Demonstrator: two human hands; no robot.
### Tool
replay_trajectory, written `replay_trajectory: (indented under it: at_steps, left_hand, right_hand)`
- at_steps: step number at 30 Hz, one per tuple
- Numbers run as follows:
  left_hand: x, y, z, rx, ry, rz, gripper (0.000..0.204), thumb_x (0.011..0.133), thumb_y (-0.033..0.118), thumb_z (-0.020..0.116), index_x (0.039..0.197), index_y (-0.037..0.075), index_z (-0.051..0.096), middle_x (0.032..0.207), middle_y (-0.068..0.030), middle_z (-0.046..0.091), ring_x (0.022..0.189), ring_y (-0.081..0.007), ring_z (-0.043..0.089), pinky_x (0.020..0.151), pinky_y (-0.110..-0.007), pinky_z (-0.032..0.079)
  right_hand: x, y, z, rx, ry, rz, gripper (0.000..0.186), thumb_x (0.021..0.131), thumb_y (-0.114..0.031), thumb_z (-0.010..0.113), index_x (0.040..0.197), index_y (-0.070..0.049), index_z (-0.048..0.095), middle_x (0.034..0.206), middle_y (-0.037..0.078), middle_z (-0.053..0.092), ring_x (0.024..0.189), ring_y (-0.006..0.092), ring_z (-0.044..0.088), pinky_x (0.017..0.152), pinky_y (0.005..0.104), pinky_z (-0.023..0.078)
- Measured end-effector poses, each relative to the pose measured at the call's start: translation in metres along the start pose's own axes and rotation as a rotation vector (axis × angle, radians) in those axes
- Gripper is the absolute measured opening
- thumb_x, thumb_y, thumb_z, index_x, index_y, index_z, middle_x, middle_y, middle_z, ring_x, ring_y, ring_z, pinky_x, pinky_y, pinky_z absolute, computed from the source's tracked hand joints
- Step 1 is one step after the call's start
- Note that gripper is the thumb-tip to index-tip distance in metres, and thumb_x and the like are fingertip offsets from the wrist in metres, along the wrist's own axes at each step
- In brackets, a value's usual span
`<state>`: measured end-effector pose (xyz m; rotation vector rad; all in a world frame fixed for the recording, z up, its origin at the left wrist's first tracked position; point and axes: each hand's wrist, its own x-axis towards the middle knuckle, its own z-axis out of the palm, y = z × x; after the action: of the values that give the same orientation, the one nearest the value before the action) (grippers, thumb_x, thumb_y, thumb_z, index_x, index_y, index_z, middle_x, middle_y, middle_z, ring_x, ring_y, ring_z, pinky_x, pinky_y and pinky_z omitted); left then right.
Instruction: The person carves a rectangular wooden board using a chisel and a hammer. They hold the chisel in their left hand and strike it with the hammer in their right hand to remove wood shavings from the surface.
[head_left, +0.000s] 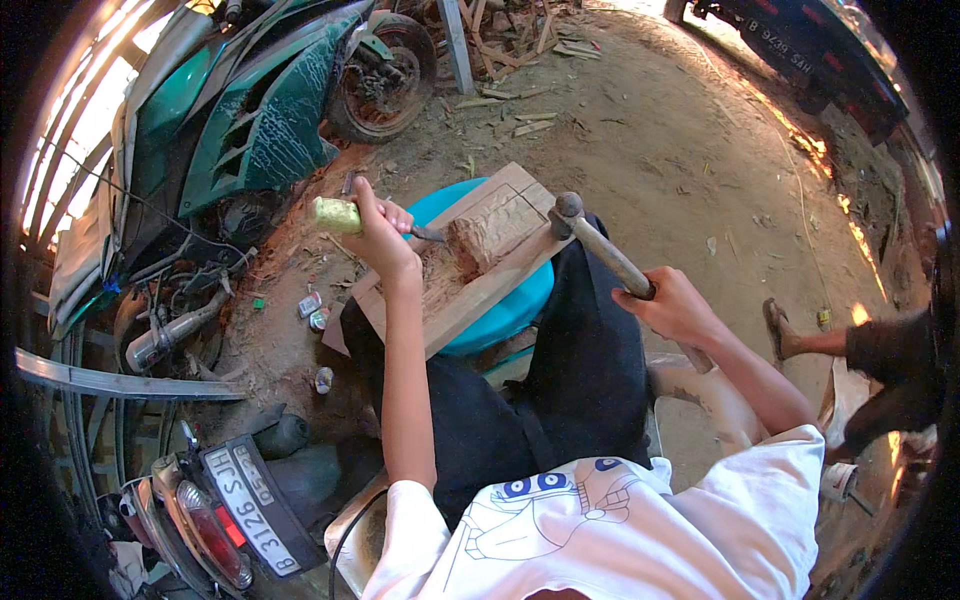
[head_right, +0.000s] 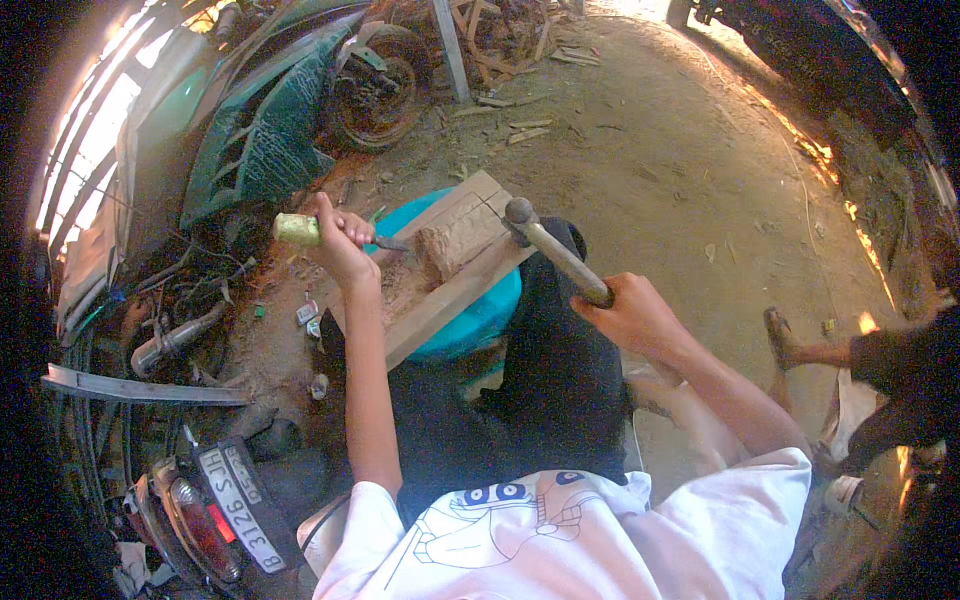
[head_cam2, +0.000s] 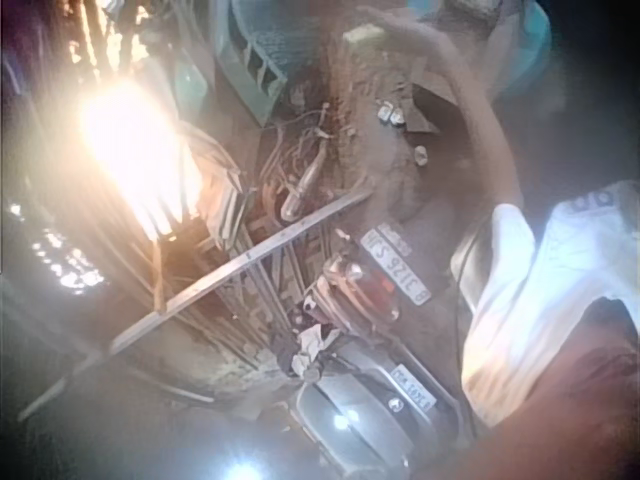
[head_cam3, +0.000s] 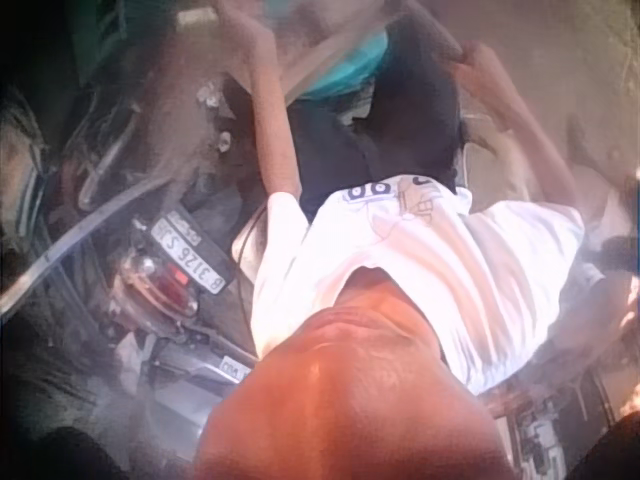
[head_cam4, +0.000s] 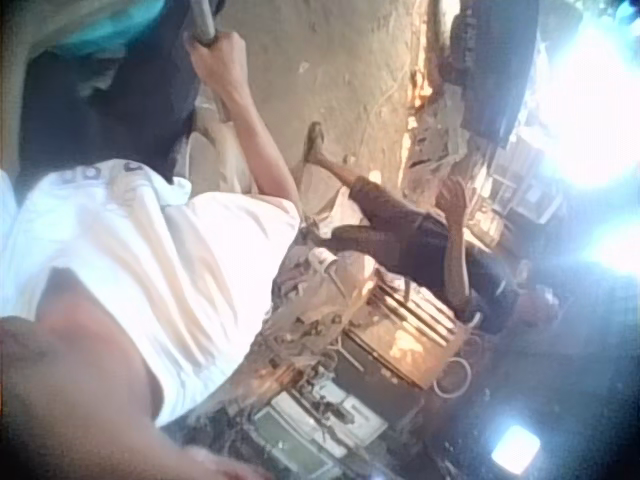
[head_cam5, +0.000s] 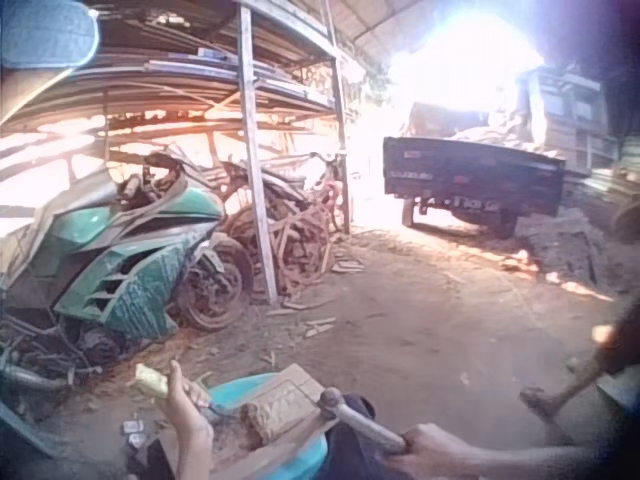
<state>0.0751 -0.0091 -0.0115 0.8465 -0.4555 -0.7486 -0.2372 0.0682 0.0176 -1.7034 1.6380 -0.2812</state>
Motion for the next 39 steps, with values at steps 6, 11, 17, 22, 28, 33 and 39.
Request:
replay_trajectory:
  at_steps: [6, 11, 17, 22, 28, 33, 39]
  left_hand:
    - [0.0, -0.024, -0.007, 0.045, 0.063, 0.006, 0.044, 0.089, 0.035, 0.06, 0.062, 0.014, 0.032, 0.048, 0.0033, 0.032, 0.038, -0.0081, 0.031, 0.038, -0.025, 0.025]
    - [0.008, -0.011, -0.003, 0.283, 0.138, -0.219, 0.038, 0.088, 0.03, 0.061, 0.066, 0.011, 0.035, 0.048, 0.0041, 0.031, 0.036, -0.0077, 0.032, 0.034, -0.026, 0.024]
    - [0.004, 0.005, -0.001, 0.196, 0.019, -0.067, 0.042, 0.087, 0.033, 0.062, 0.063, 0.011, 0.035, 0.046, 0.0032, 0.032, 0.035, -0.0079, 0.032, 0.034, -0.026, 0.023]
    - [0.001, -0.009, 0.001, -0.03, 0.012, 0.033, 0.047, 0.087, 0.037, 0.062, 0.06, 0.013, 0.032, 0.046, 0.0029, 0.031, 0.036, -0.0087, 0.032, 0.036, -0.026, 0.024]
    - [0.011, -0.02, -0.021, -0.093, 0.085, -0.142, 0.039, 0.087, 0.032, 0.062, 0.065, 0.012, 0.036, 0.048, 0.0023, 0.034, 0.039, -0.009, 0.036, 0.037, -0.027, 0.026]
    - [-0.004, 0.004, -0.014, 0.535, 0.055, -0.13, 0.035, 0.086, 0.027, 0.063, 0.068, 0.011, 0.038, 0.05, 0.0029, 0.037, 0.038, -0.0069, 0.035, 0.035, -0.025, 0.025]
    - [-0.004, 0.007, -0.009, 0.22, -0.007, 0.015, 0.036, 0.085, 0.028, 0.066, 0.069, 0.014, 0.037, 0.051, 0.0056, 0.033, 0.04, -0.0052, 0.032, 0.036, -0.023, 0.023]
  right_hand:
    - [-0.002, -0.001, 0.001, -0.007, -0.024, 0.007, 0.038, 0.08, -0.035, 0.066, 0.076, 0.003, 0.062, 0.056, 0.015, 0.054, 0.052, 0.0193, 0.052, 0.055, 0.0395, 0.043]
    - [-0.001, 0.006, 0.003, -0.023, 0.018, -0.057, 0.039, 0.08, -0.035, 0.066, 0.074, 0.003, 0.061, 0.055, 0.014, 0.052, 0.052, 0.0173, 0.049, 0.054, 0.0389, 0.042]
    - [0.0, 0.007, 0.004, -0.013, -0.002, -0.043, 0.04, 0.08, -0.035, 0.066, 0.07, 0.002, 0.059, 0.053, 0.012, 0.05, 0.05, 0.0159, 0.047, 0.052, 0.039, 0.041]
    - [0.005, 0.013, 0.006, -0.002, -0.017, -0.018, 0.039, 0.081, -0.035, 0.065, 0.068, 0.001, 0.059, 0.052, 0.01, 0.05, 0.048, 0.0165, 0.045, 0.049, 0.0396, 0.038]
    - [0.002, 0.009, 0.006, -0.003, 0.006, -0.062, 0.039, 0.08, -0.036, 0.065, 0.068, 0.001, 0.059, 0.053, 0.012, 0.053, 0.048, 0.0188, 0.05, 0.049, 0.0403, 0.039]
    - [-0.001, 0.006, 0.004, -0.028, -0.007, -0.012, 0.04, 0.079, -0.037, 0.066, 0.07, 0.002, 0.06, 0.055, 0.014, 0.054, 0.05, 0.0205, 0.053, 0.052, 0.0403, 0.042]
    - [-0.003, 0.008, 0.002, 0.0, -0.032, -0.007, 0.041, 0.079, -0.038, 0.066, 0.075, 0.002, 0.063, 0.058, 0.017, 0.058, 0.054, 0.0222, 0.057, 0.055, 0.0406, 0.045]
